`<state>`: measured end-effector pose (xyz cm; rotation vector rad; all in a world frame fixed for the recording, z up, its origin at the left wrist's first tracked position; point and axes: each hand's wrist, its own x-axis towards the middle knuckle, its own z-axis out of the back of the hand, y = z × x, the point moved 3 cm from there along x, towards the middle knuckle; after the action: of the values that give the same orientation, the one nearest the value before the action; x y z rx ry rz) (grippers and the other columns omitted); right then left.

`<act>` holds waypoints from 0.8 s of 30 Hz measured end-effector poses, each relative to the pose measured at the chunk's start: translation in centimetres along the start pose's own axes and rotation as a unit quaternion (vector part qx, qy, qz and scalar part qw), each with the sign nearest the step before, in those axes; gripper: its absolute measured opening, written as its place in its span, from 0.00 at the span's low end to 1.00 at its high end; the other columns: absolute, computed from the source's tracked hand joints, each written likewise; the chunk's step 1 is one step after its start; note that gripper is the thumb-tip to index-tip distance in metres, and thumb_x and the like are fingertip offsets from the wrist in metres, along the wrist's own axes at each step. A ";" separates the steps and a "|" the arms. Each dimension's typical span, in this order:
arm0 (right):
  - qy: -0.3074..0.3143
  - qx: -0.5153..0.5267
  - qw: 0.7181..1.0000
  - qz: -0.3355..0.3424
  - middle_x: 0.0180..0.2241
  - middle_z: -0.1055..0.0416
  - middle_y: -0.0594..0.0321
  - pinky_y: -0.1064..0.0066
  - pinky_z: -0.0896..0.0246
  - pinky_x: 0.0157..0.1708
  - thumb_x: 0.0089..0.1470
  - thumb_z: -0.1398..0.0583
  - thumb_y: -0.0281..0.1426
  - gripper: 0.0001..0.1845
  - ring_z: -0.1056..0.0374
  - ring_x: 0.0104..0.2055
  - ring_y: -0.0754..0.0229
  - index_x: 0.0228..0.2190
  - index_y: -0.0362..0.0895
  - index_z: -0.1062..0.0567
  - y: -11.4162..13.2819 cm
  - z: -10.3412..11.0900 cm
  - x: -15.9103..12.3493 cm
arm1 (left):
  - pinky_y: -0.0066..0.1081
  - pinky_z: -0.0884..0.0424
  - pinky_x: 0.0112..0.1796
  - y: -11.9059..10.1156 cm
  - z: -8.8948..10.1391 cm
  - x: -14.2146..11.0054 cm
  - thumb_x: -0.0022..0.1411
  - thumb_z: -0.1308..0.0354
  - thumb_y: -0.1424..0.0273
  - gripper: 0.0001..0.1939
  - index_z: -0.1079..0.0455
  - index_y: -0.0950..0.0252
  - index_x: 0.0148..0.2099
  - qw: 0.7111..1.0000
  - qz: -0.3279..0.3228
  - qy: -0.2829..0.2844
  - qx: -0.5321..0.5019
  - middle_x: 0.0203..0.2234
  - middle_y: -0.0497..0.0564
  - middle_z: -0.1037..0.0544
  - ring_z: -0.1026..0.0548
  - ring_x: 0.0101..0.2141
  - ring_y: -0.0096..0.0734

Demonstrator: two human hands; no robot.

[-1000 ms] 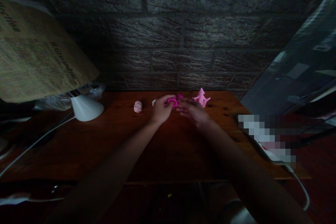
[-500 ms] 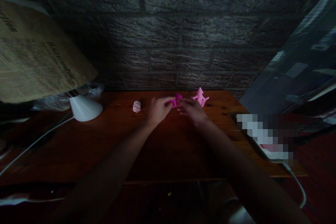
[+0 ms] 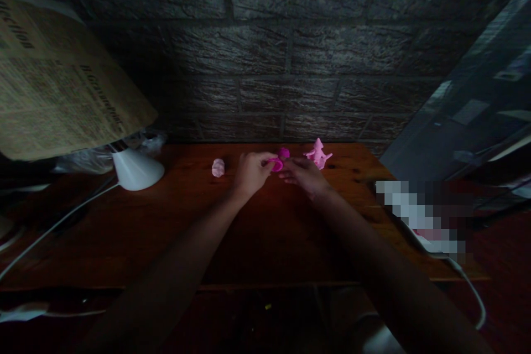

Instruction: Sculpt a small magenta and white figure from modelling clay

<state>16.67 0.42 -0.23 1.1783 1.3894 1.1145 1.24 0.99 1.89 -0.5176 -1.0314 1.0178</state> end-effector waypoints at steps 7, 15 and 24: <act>-0.051 0.044 0.998 -0.017 0.26 0.22 0.62 0.76 0.38 0.26 0.54 0.34 0.31 0.07 0.32 0.25 0.68 0.25 0.43 0.21 0.5 0.4 -0.1 | 0.29 0.21 0.30 0.3 -0.7 0.2 0.63 0.39 0.69 0.20 0.26 0.64 0.57 0.986 0.012 0.076 -0.146 0.50 0.59 0.19 0.18 0.35 0.32; -0.033 0.138 0.989 -0.034 0.25 0.24 0.67 0.75 0.39 0.28 0.54 0.35 0.31 0.05 0.33 0.26 0.67 0.27 0.46 0.23 0.6 0.7 -0.1 | 0.33 0.23 0.41 -0.4 -1.0 -0.1 0.52 0.29 0.71 0.32 0.30 0.64 0.60 0.978 -0.013 0.074 -0.193 0.52 0.60 0.20 0.19 0.38 0.32; -0.014 0.145 0.989 -0.032 0.25 0.25 0.67 0.73 0.39 0.31 0.50 0.33 0.32 0.04 0.32 0.28 0.66 0.29 0.46 0.23 0.8 0.6 -0.3 | 0.33 0.23 0.39 -0.2 -1.6 -0.1 0.56 0.33 0.72 0.22 0.26 0.64 0.54 0.975 -0.006 0.055 -0.216 0.46 0.56 0.18 0.19 0.39 0.35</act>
<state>17.37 0.29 0.49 1.3375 1.5933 0.8672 2.68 0.97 1.29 -0.9113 -1.1583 0.7426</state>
